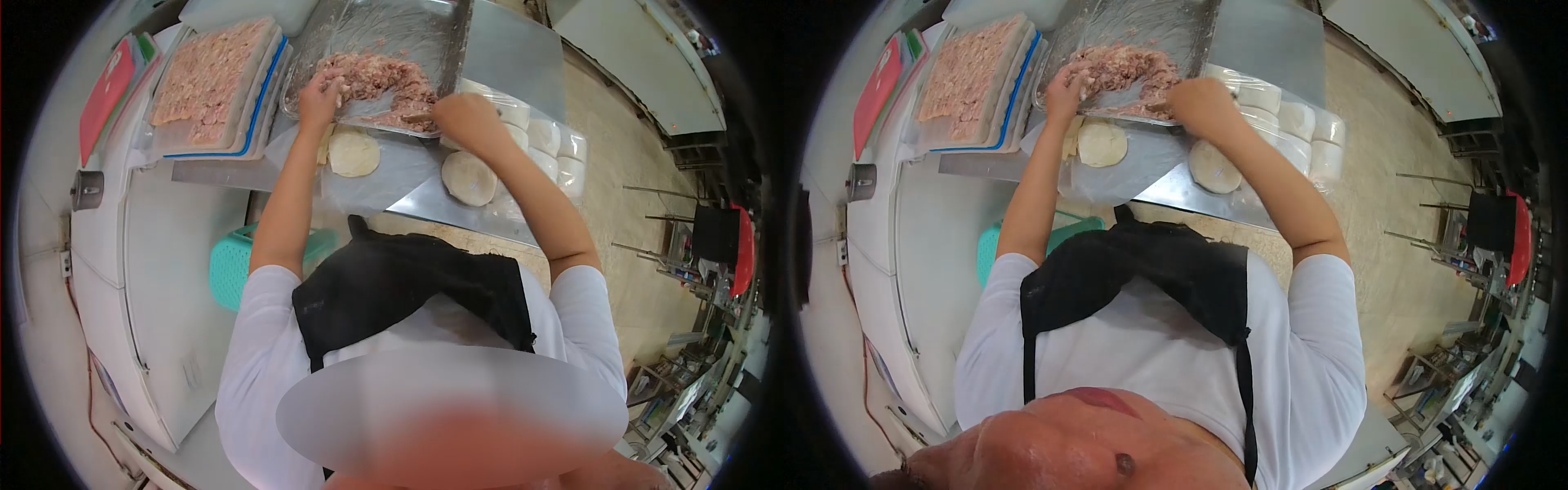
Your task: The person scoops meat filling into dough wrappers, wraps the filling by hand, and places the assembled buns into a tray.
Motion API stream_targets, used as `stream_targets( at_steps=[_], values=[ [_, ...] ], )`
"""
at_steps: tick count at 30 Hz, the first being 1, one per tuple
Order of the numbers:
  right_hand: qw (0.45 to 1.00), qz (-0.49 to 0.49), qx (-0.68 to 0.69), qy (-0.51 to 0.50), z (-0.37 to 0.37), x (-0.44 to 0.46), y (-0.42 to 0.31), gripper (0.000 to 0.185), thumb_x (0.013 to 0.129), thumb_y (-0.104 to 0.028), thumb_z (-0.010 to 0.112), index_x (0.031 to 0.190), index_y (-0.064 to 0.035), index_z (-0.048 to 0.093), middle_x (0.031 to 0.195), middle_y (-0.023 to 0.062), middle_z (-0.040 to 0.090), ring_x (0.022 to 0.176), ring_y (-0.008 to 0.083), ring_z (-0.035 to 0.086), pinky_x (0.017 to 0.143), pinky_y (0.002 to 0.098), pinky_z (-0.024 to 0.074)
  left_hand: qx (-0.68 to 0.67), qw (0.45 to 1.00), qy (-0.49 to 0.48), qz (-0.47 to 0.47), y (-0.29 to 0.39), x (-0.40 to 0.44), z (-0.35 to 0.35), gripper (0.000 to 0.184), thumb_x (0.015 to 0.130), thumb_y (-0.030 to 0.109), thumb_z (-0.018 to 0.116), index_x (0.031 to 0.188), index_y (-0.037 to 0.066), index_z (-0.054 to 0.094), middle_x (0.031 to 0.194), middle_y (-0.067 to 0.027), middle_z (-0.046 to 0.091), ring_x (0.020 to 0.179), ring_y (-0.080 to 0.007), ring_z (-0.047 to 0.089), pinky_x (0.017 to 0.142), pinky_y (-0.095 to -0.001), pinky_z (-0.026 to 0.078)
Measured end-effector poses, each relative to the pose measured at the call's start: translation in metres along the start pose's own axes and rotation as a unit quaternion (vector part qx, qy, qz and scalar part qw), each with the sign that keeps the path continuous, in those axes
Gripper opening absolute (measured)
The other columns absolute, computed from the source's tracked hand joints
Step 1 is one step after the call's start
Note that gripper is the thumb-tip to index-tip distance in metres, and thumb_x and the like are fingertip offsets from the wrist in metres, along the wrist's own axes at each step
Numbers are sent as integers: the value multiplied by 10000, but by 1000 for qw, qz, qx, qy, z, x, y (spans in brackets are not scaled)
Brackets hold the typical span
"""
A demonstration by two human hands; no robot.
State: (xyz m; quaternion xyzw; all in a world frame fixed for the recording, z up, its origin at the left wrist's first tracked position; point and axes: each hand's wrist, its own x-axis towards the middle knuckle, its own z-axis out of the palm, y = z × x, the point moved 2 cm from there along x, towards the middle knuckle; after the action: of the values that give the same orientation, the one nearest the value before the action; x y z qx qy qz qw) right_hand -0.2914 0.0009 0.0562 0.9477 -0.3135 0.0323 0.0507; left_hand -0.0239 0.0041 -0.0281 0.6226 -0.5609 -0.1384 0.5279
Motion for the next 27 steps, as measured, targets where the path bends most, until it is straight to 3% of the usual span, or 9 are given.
stream_targets(
  at_steps=[4,7,10,13,16,22,27],
  values=[
    [996,53,70,-22,20,1,-20,187,794,-150,542,746,-38,684,738,167,664,718,325,667,603,425,523,-84,994,-16,-61,-8,-3,5,261,832,195,636,1055,62,664,1016,-148,664,959,-275,630,840,-328,471],
    [988,92,106,-59,20,3,1,194,816,-169,533,788,-44,679,799,186,666,764,344,658,644,448,520,21,997,-36,63,7,-8,0,330,806,227,659,1097,71,647,1060,-156,642,1043,-307,585,921,-357,436],
    [989,105,74,-73,-1,9,10,193,815,-182,538,784,-51,676,764,175,664,747,329,662,636,456,516,183,964,-107,161,30,-22,-22,387,777,272,690,1102,68,635,1102,-151,621,1095,-309,547,984,-369,394],
    [991,105,43,-63,-1,15,6,180,805,-172,545,762,-53,674,728,160,661,715,320,664,616,444,518,248,933,-207,158,25,-27,-60,343,761,279,705,1013,55,644,1039,-134,623,1031,-316,559,939,-377,409],
    [991,108,9,-84,-13,26,-1,164,788,-154,553,726,-62,672,722,149,664,703,304,670,602,424,523,120,954,-262,83,0,-15,-74,282,742,275,717,895,52,637,929,-113,617,931,-318,567,856,-391,428],
    [988,103,-59,-99,-11,61,0,124,766,-152,587,709,-73,665,704,129,647,670,311,650,557,420,499,76,955,-230,171,-6,-8,-68,254,717,278,733,783,63,615,810,-90,596,841,-297,571,760,-405,426],
    [997,18,-46,-59,-1,77,-69,134,750,-143,570,713,-60,668,732,129,659,690,302,658,569,409,512,77,955,-214,192,-11,-5,-64,280,720,301,729,810,62,614,822,-83,594,846,-287,572,727,-393,420]
  ],
)
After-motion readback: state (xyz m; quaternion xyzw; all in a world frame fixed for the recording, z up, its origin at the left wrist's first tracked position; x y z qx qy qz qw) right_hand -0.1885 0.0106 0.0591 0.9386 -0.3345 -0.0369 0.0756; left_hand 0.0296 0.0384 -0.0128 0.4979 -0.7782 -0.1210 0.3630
